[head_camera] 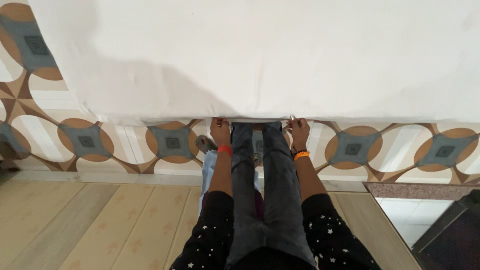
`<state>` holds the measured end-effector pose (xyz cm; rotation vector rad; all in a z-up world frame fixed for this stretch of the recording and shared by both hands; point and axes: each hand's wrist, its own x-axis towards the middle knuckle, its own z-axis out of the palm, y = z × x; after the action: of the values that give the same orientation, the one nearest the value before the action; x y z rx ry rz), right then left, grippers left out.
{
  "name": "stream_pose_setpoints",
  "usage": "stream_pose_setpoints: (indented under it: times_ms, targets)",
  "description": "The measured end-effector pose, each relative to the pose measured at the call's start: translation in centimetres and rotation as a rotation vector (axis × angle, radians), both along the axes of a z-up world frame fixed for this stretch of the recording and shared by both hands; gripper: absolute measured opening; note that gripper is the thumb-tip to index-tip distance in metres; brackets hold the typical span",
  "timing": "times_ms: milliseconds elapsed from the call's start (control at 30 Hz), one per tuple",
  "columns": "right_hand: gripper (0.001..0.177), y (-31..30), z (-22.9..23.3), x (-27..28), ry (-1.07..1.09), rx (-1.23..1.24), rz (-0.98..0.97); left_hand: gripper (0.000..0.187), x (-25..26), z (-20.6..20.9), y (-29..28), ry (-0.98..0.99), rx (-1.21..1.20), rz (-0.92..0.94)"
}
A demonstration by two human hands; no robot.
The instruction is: The person spreads a white fitted sheet over a mattress, smoothing the surface and tucking the edges under the mattress. They work around the perimeter to secure the sheet tightly.
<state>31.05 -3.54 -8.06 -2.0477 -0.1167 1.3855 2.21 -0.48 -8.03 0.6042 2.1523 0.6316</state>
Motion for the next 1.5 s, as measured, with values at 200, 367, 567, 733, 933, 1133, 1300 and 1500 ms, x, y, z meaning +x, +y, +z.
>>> stream_pose_setpoints:
  times_ms: [200,367,567,733,933,1133,1300,1500]
  targets:
    - [0.023,-0.3,0.8,-0.6,0.310,0.085,-0.048,0.019,-4.5,1.1,1.1,-0.388,-0.105,0.466]
    - [0.027,0.8,0.3,-0.2,0.537,0.198,-0.121,0.031,-11.1,1.5,2.8,-0.433,0.111,0.694]
    - [0.012,1.0,0.2,-2.0,0.276,0.111,-0.217,0.031,-13.0,1.1,4.8,-0.341,0.292,0.523]
    - [0.018,0.9,0.4,-1.6,0.094,0.053,-0.078,0.033,-13.9,0.3,2.9,-0.217,0.362,0.370]
    - [0.016,0.0,1.2,-2.2,0.170,0.045,-0.166,0.033,-15.0,0.4,1.3,-0.341,0.191,0.459]
    - [0.023,0.3,1.9,-2.2,0.448,0.199,0.128,0.026,-18.9,0.1,2.1,-0.356,0.275,0.665]
    - [0.017,1.9,0.5,-3.9,0.429,0.080,-0.327,0.018,-19.3,-1.3,5.0,-0.286,0.157,0.625]
    - [0.019,0.7,0.5,-4.5,0.184,0.193,-0.105,0.019,-20.1,-2.4,3.9,0.051,0.168,0.315]
